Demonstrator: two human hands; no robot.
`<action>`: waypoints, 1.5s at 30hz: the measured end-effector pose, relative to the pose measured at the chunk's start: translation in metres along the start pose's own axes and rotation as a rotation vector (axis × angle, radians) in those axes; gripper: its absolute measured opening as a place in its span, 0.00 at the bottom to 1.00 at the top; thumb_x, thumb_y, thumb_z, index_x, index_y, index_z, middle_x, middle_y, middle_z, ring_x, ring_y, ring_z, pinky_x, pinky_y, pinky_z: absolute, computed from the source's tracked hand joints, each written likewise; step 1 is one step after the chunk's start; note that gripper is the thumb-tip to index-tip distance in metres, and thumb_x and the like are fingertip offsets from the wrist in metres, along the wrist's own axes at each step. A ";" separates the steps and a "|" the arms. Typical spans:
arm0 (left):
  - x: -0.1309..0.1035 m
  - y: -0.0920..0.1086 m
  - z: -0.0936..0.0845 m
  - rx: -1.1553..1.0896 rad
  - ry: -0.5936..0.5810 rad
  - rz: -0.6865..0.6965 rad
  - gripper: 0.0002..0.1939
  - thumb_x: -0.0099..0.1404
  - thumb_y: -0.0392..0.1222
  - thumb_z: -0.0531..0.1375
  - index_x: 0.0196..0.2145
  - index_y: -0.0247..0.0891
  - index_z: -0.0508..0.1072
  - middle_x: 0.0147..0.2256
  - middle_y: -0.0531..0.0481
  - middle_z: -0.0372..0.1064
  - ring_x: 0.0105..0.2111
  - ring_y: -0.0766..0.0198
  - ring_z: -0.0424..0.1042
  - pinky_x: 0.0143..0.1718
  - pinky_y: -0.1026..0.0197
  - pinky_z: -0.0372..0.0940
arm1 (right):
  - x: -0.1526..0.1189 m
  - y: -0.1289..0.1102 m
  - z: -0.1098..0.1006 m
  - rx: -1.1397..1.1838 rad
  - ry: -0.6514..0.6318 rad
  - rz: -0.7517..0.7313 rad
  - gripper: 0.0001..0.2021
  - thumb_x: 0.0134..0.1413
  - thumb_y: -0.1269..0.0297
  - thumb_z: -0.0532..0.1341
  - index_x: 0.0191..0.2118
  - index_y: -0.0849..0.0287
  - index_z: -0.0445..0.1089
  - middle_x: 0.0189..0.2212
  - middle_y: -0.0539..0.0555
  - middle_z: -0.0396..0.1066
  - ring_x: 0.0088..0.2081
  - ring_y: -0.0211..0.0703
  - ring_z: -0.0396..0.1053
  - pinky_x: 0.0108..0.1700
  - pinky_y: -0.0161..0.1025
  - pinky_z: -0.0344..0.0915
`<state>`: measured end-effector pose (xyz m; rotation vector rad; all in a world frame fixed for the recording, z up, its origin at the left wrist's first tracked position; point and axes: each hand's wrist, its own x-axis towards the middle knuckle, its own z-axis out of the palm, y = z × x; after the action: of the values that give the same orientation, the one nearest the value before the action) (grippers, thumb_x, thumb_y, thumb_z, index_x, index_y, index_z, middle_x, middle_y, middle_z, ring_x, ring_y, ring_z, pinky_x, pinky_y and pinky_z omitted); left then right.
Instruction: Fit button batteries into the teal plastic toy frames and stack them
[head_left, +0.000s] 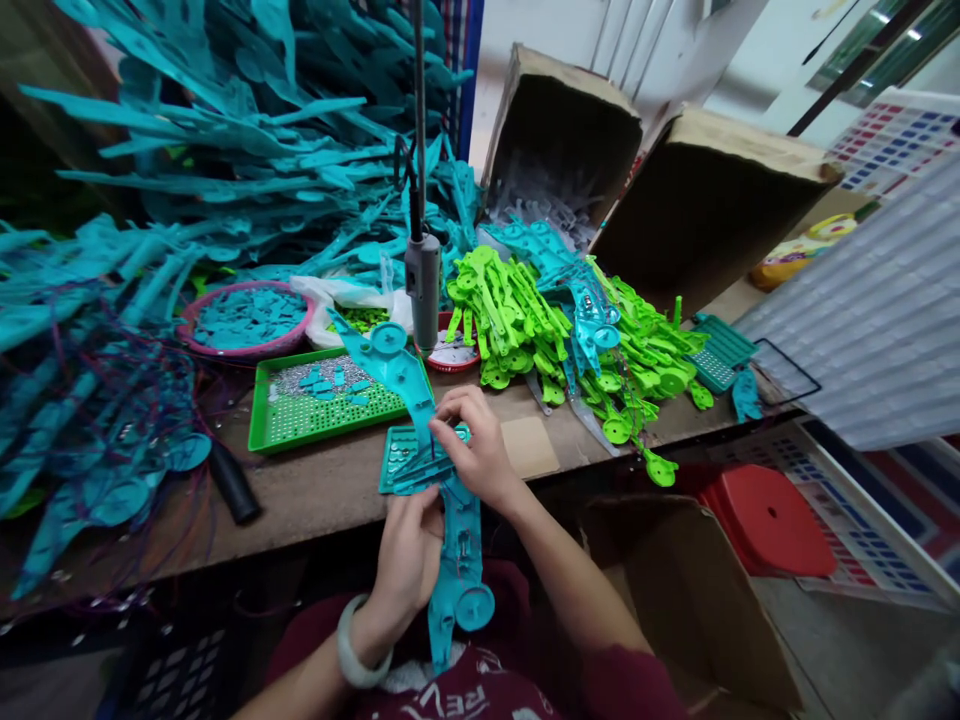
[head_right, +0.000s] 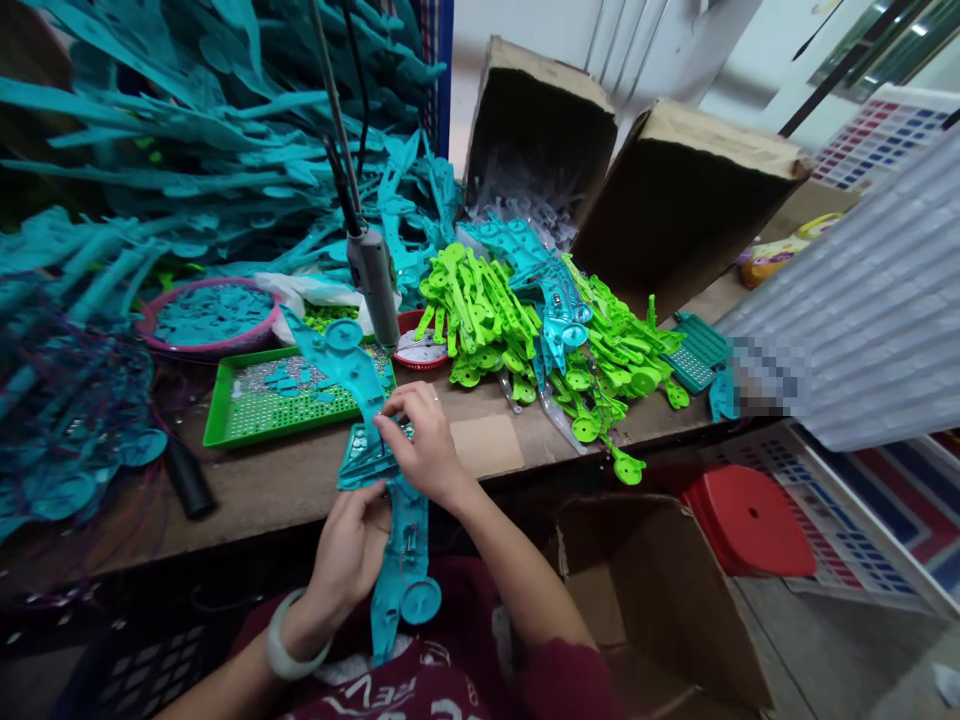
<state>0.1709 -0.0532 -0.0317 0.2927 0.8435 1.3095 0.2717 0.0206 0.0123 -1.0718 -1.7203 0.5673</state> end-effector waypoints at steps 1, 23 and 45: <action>0.001 0.000 0.000 -0.019 0.013 0.002 0.09 0.58 0.39 0.64 0.39 0.40 0.77 0.44 0.50 0.76 0.42 0.61 0.74 0.45 0.61 0.67 | 0.000 0.000 0.001 0.022 0.045 0.022 0.05 0.62 0.63 0.58 0.34 0.56 0.64 0.36 0.53 0.66 0.40 0.43 0.66 0.45 0.43 0.64; 0.007 0.003 -0.002 -0.039 0.007 -0.021 0.07 0.59 0.43 0.65 0.36 0.40 0.74 0.35 0.53 0.76 0.36 0.61 0.76 0.42 0.59 0.69 | 0.007 -0.005 -0.003 -0.064 0.542 -0.025 0.05 0.65 0.61 0.55 0.38 0.55 0.61 0.38 0.55 0.62 0.39 0.44 0.65 0.43 0.44 0.66; -0.019 0.053 -0.047 0.158 0.044 -0.045 0.17 0.55 0.52 0.69 0.35 0.35 0.80 0.36 0.40 0.80 0.37 0.48 0.79 0.36 0.55 0.74 | -0.025 0.006 -0.096 -0.574 -0.614 0.264 0.06 0.62 0.69 0.60 0.35 0.57 0.73 0.31 0.54 0.74 0.35 0.44 0.71 0.37 0.37 0.60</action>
<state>0.0993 -0.0684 -0.0234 0.3683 0.9881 1.2131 0.3647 -0.0084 0.0332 -1.6671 -2.3804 0.6251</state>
